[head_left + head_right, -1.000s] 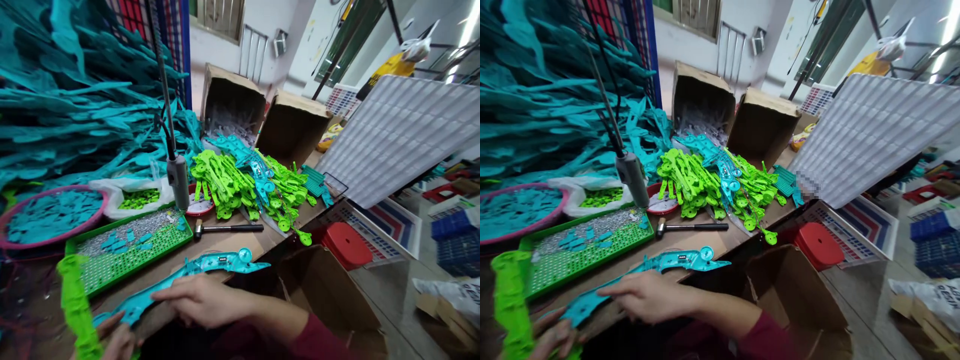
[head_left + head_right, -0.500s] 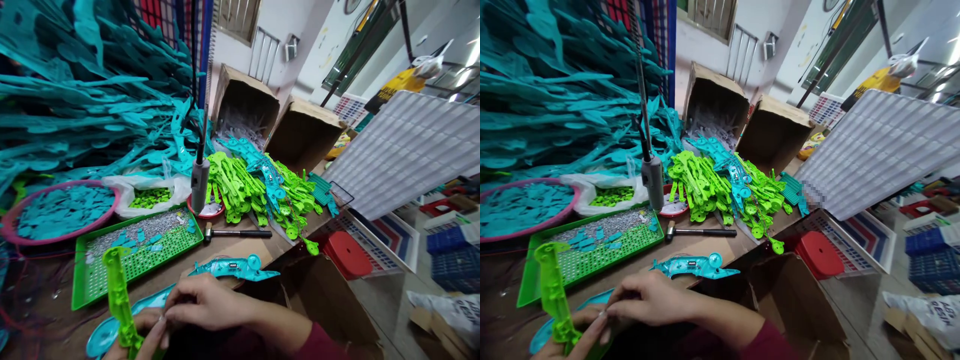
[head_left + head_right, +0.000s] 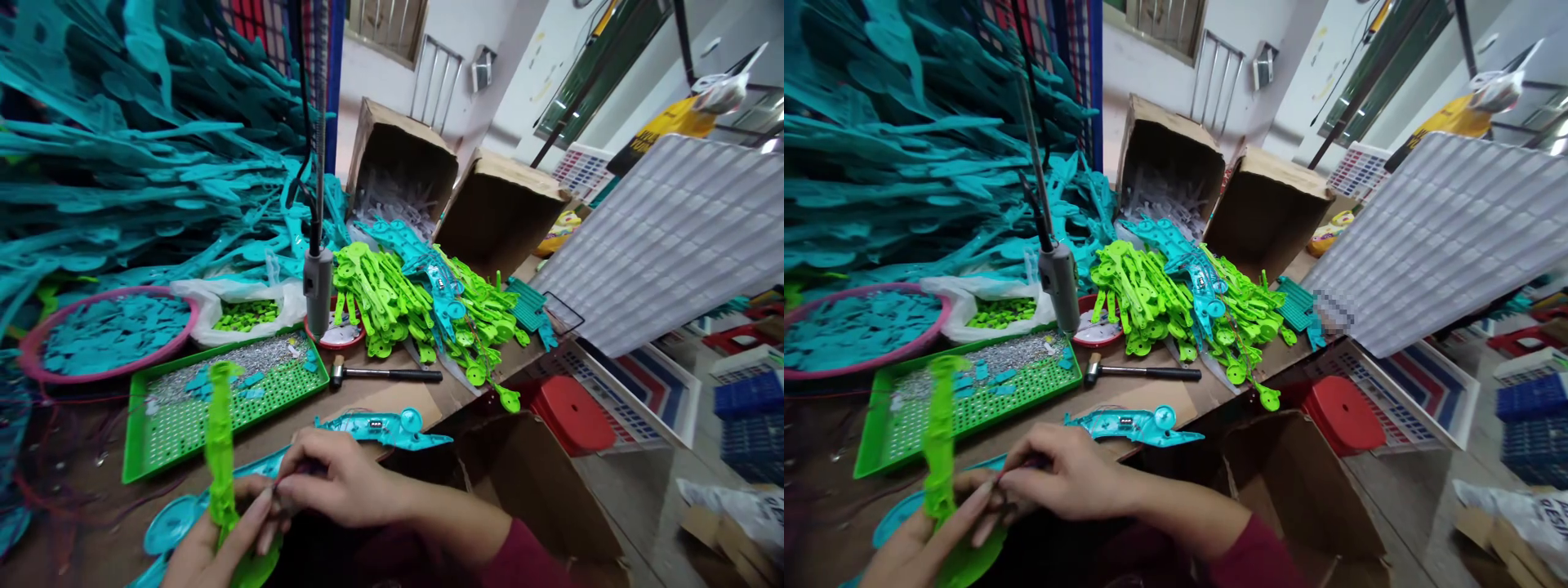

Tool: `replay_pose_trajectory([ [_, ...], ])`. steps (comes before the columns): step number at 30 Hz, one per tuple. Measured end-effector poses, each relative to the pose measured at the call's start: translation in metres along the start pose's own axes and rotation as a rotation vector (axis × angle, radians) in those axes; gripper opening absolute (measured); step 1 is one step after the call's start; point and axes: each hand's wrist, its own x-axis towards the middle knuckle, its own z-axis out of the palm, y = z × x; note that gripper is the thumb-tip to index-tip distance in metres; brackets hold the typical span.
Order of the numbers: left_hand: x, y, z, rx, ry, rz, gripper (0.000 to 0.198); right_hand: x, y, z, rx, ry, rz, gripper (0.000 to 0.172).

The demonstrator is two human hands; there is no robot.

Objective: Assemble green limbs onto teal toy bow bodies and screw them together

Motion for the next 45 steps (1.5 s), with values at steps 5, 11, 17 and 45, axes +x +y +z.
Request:
replay_pose_trajectory([
  [5, -0.013, 0.024, 0.012, -0.032, -0.171, -0.102, 0.044, 0.01, -0.019, -0.039, -0.086, 0.016, -0.097, 0.003],
  [11, -0.026, 0.041, 0.021, 0.258, -0.288, 0.003, 0.042, 0.026, -0.044, -0.038, -0.653, -0.39, -0.266, 0.017],
  [17, -0.026, 0.026, 0.026, 0.305, -0.148, 0.151, 0.053, 0.018, -0.044, -0.026, -0.268, -0.275, -0.163, 0.011],
  [45, -0.046, 0.0, 0.03, 0.166, 0.048, 0.317, 0.044, 0.002, -0.02, 0.002, 0.729, -0.337, 0.502, 0.047],
])
